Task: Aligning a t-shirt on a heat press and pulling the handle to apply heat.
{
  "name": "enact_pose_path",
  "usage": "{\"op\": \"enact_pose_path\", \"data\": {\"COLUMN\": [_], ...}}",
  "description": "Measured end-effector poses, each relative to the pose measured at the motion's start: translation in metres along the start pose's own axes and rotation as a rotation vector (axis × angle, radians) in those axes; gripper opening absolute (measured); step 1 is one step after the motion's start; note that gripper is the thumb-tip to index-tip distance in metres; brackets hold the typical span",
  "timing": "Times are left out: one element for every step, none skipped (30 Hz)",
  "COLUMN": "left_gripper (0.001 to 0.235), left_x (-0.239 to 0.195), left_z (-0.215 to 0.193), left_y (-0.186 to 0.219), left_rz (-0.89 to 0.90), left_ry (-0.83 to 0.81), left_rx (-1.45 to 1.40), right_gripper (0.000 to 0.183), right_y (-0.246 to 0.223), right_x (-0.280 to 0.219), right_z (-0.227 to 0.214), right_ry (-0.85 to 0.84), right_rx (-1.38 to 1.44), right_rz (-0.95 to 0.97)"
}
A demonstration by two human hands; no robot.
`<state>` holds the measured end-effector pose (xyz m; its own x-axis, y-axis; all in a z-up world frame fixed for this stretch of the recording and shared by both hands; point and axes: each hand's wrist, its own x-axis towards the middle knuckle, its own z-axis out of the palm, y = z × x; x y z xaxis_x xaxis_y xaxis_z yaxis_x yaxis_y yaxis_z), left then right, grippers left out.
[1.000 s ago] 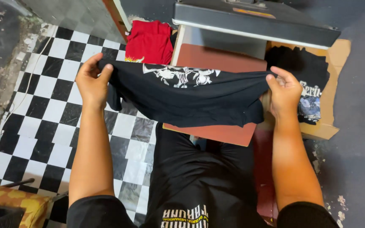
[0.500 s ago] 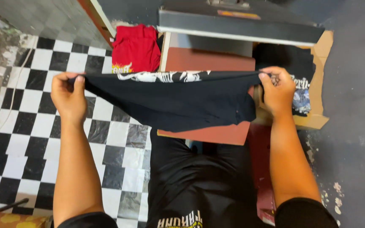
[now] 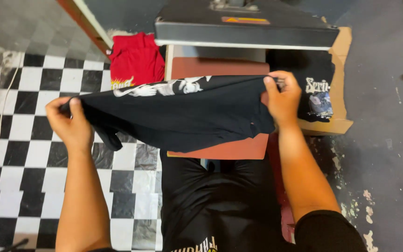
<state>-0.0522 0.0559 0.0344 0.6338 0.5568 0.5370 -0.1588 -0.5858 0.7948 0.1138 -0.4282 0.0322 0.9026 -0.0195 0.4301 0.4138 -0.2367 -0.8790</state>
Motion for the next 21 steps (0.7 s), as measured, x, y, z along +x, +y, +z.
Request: {"op": "enact_pose_path", "data": {"left_gripper": [0.013,0.013,0.013,0.013,0.012,0.012,0.012,0.011,0.01,0.01,0.01,0.01,0.01,0.01,0.009,0.009,0.009,0.009,0.009,0.011,0.014], "left_x": [0.005,0.004,0.002,0.003,0.004,0.004,0.004,0.004,0.004,0.003,0.002,-0.001,-0.004,-0.005,-0.006,-0.004,-0.003,-0.006,-0.013,-0.011,-0.009], "left_z": [0.005,0.006,0.008,0.008,0.008,0.007,0.007,0.009,0.011,0.011,0.011,0.01,0.009,0.008,0.007,0.009,0.011,0.01,0.005,0.003,0.001], "left_y": [0.003,0.005,0.008,0.008,0.009,0.01,0.01,0.01,0.011,0.008,0.006,0.004,0.006,0.008,0.01,0.015,0.02,0.026,0.018,0.011,0.004], "left_rz": [0.008,0.005,0.003,0.009,0.0,-0.013,-0.01,-0.006,-0.002,0.007,-0.033,-0.08,-0.077,-0.041,-0.006,-0.002,0.001,-0.001,-0.002,0.035,0.072], "left_ry": [-0.01,-0.048,-0.085,-0.09,-0.064,-0.041,-0.048,-0.038,-0.028,-0.03,-0.021,-0.017,-0.026,-0.026,-0.025,-0.024,-0.007,0.006,0.005,-0.005,-0.015], "left_rx": [-0.009,0.016,0.04,0.036,0.019,0.003,0.001,-0.015,-0.032,-0.038,-0.029,-0.016,-0.02,0.022,0.063,0.06,0.105,0.155,0.158,0.179,0.201], "right_gripper": [0.013,0.013,0.013,0.013,0.013,0.014,0.014,0.014,0.014,0.014,0.015,0.015,0.015,0.014,0.013,0.013,0.012,0.012,0.012,0.013,0.014], "right_y": [-0.004,-0.006,-0.009,-0.008,-0.008,-0.008,-0.009,-0.009,-0.008,-0.004,-0.001,0.004,0.004,0.005,0.005,0.005,0.006,0.007,0.007,0.007,0.007], "right_x": [0.004,0.001,-0.001,-0.001,-0.002,-0.004,-0.004,-0.003,-0.003,-0.002,-0.002,-0.005,-0.008,-0.006,-0.005,-0.002,0.001,0.0,-0.005,-0.002,0.002], "right_z": [0.003,0.005,0.006,0.008,0.01,0.012,0.014,0.015,0.017,0.018,0.02,0.02,0.017,0.017,0.017,0.015,0.013,0.01,0.006,0.005,0.003], "right_ry": [0.015,0.022,0.029,0.037,0.046,0.054,0.062,0.082,0.102,0.111,0.094,0.076,0.085,0.083,0.08,0.083,0.079,0.072,0.071,0.077,0.084], "right_rx": [-0.005,0.001,0.007,0.006,0.018,0.028,0.027,0.028,0.029,0.029,0.05,0.068,0.065,0.08,0.095,0.096,0.062,0.029,0.029,0.019,0.008], "right_rz": [0.0,-0.011,-0.022,-0.023,-0.003,0.021,0.025,0.001,-0.023,-0.028,-0.017,0.003,0.005,0.024,0.043,0.038,0.036,0.04,0.043,0.029,0.016]}}
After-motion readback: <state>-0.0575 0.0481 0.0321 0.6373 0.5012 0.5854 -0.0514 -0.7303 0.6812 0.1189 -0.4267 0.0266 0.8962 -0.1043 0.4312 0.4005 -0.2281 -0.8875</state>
